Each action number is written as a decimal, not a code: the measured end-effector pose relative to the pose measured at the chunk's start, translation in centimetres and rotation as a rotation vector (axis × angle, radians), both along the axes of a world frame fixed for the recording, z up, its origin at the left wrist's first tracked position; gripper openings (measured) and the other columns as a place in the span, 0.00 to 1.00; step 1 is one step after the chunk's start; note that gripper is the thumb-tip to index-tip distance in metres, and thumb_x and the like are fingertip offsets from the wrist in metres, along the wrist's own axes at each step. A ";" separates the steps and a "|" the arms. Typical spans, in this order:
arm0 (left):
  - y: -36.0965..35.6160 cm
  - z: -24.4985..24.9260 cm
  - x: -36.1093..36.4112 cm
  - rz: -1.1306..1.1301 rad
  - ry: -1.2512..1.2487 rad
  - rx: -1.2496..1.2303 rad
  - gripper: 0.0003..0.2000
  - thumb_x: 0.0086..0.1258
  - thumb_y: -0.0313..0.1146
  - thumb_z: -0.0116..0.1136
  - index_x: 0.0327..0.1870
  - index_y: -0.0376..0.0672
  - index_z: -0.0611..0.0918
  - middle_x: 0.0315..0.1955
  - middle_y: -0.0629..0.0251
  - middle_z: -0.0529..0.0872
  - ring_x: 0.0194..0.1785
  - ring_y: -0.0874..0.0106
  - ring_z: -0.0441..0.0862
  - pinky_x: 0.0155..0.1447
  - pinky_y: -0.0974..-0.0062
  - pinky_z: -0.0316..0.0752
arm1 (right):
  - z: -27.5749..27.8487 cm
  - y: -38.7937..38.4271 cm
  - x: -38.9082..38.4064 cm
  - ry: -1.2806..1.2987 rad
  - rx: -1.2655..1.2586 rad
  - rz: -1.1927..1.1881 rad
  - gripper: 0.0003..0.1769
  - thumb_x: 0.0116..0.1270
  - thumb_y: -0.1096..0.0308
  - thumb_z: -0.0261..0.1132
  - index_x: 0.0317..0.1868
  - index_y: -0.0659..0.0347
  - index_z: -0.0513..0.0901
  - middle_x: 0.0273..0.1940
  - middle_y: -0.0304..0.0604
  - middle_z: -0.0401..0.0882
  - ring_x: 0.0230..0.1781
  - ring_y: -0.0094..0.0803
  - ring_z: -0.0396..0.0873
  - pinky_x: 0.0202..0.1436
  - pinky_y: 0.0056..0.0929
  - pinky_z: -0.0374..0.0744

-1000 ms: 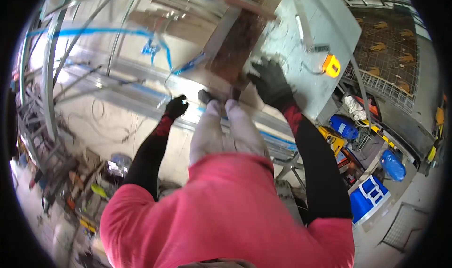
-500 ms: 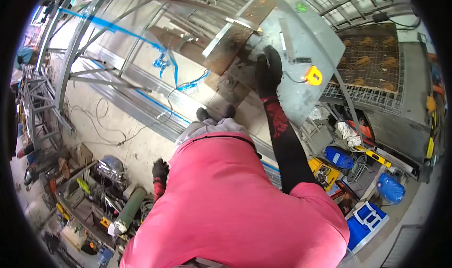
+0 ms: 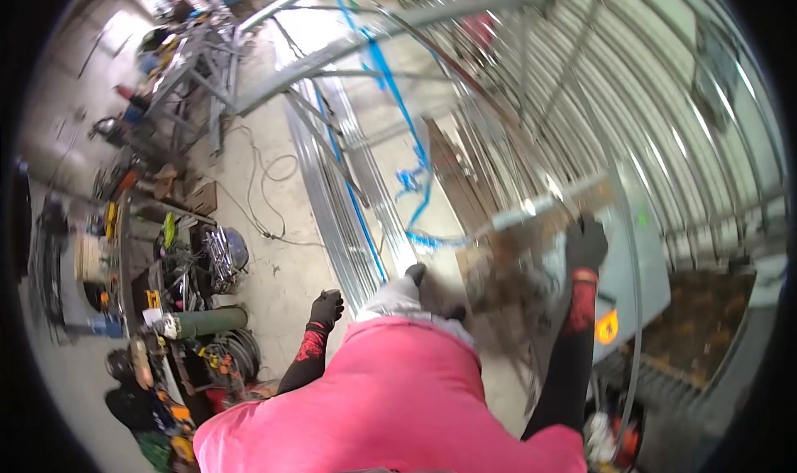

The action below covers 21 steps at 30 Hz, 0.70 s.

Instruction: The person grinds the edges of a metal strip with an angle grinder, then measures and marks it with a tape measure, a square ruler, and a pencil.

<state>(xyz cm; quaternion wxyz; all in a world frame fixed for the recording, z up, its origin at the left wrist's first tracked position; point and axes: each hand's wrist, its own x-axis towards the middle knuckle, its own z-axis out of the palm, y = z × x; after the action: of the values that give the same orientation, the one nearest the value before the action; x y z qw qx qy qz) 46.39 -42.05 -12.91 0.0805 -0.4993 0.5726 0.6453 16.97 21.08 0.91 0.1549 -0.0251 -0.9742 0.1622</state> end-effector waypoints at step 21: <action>18.0 16.8 -47.5 -0.261 0.783 1.704 0.09 0.86 0.43 0.59 0.44 0.50 0.80 0.32 0.75 0.80 0.31 0.76 0.81 0.35 0.74 0.79 | 17.6 -29.3 3.0 -0.180 -0.816 0.310 0.18 0.81 0.62 0.60 0.32 0.63 0.75 0.28 0.43 0.72 0.28 0.32 0.76 0.32 0.39 0.72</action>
<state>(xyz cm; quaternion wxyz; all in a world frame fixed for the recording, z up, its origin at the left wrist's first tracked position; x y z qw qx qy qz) -1.14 -24.03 3.84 0.2915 0.0476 -0.0539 0.9539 19.95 -8.24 18.49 0.0207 0.0481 -0.8323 0.5519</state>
